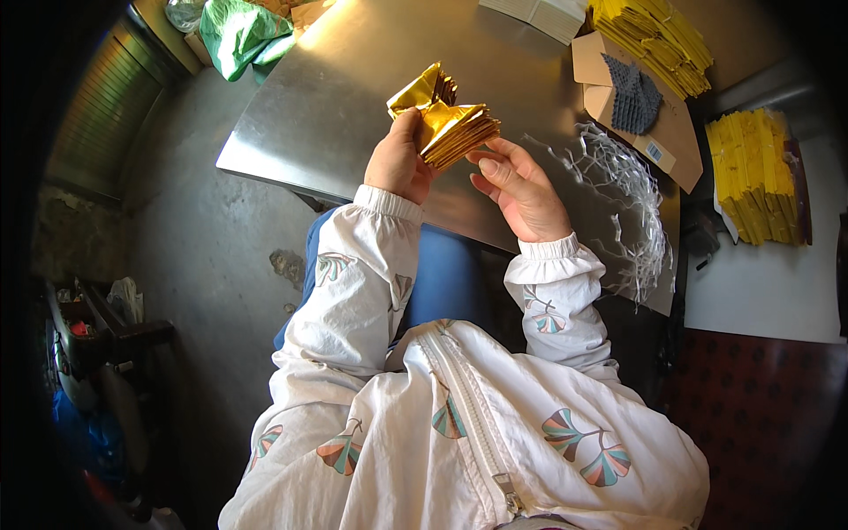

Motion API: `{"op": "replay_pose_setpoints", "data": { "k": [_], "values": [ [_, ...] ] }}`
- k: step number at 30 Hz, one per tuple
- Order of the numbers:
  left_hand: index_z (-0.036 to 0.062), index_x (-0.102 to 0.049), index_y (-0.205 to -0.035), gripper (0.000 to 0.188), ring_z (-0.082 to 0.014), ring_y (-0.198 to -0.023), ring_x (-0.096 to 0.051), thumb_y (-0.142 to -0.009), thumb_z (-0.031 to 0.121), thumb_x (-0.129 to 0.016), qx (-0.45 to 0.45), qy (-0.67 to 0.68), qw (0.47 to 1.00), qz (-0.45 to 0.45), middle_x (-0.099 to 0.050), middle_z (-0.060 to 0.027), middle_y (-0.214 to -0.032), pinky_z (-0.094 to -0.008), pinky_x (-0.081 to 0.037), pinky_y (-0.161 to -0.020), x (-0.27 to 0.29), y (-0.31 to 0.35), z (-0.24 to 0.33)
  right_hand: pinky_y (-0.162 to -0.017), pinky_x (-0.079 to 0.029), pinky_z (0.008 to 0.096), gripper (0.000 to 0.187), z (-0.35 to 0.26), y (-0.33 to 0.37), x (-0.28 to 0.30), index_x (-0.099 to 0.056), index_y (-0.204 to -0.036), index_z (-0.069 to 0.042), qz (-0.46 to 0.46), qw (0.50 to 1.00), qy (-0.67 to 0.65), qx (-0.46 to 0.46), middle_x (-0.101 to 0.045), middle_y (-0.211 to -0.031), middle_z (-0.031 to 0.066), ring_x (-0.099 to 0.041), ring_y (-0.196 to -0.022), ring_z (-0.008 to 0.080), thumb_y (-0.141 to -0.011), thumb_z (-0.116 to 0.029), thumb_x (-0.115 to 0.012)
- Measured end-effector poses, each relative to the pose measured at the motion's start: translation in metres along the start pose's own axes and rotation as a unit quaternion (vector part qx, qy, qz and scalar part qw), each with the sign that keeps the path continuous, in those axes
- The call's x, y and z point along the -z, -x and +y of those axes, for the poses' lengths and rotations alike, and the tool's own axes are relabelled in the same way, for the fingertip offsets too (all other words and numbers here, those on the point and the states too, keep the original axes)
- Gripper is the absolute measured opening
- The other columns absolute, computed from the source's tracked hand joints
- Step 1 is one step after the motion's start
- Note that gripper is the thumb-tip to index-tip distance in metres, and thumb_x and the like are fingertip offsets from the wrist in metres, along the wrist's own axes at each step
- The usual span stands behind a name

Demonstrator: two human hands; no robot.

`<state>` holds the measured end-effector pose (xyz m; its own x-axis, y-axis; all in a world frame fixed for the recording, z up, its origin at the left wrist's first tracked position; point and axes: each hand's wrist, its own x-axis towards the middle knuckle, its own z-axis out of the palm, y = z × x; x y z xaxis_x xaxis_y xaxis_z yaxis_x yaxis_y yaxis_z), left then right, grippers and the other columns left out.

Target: The person gathers a stack of gold-colored paper sheets on a metal table, aligns them, and ties the bundle with a white string. The person then places the tied bundle on the table among other similar bundles.

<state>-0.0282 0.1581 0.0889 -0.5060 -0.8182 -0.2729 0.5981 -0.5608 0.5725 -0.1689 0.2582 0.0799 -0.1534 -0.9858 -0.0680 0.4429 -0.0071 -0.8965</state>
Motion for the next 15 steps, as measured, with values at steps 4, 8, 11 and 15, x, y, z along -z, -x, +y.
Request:
{"op": "replay_pose_setpoints", "data": {
  "k": [4, 8, 11, 15],
  "values": [
    [-0.0002, -0.044, -0.123, 0.036, -0.0271, -0.104, -0.06, -0.097, 0.024, -0.038, 0.039, 0.031, 0.999, 0.009, -0.059, -0.0147, -0.117, -0.042, -0.048, -0.093, -0.003, 0.001, 0.005, -0.096, -0.037, 0.0294, 0.054, 0.006, -0.004, 0.001, -0.044, -0.128, -0.004, 0.019, 0.994, 0.102, 0.036, -0.052, -0.12, 0.0064, -0.046, -0.115, 0.0148, -0.082, -0.014, -0.07],
    [-0.0003, -0.045, -0.122, 0.035, -0.0267, -0.104, -0.06, -0.098, 0.024, -0.037, 0.025, 0.053, 0.998, -0.006, -0.059, -0.0147, -0.116, -0.0413, -0.048, -0.092, 0.001, -0.004, 0.001, -0.101, -0.031, 0.0353, 0.071, 0.011, -0.01, 0.002, -0.039, -0.132, 0.0, 0.009, 0.973, 0.203, 0.111, -0.049, -0.126, 0.0106, -0.043, -0.119, 0.0164, -0.076, -0.023, -0.077],
    [0.0, -0.05, -0.115, 0.031, -0.0189, -0.092, -0.062, -0.097, 0.025, -0.044, -0.074, -0.052, 0.996, -0.009, -0.062, -0.0099, -0.103, -0.0312, -0.051, -0.077, 0.011, -0.011, -0.005, -0.104, -0.028, 0.0435, 0.084, 0.002, -0.012, 0.009, -0.037, -0.133, 0.001, 0.059, 0.954, 0.267, 0.126, -0.044, -0.132, 0.0148, -0.045, -0.117, 0.0181, -0.072, -0.036, -0.08],
    [-0.0046, -0.052, -0.102, 0.024, -0.0117, -0.076, -0.06, -0.09, 0.015, -0.057, -0.362, -0.339, 0.868, 0.005, -0.064, -0.0086, -0.082, -0.026, -0.048, -0.067, 0.021, -0.02, -0.016, -0.104, -0.03, 0.0382, 0.085, -0.031, -0.019, 0.016, -0.035, -0.136, 0.0, 0.071, 0.889, 0.413, 0.187, -0.041, -0.137, 0.0155, -0.043, -0.123, 0.0252, -0.071, -0.032, -0.08]
  ]
}}
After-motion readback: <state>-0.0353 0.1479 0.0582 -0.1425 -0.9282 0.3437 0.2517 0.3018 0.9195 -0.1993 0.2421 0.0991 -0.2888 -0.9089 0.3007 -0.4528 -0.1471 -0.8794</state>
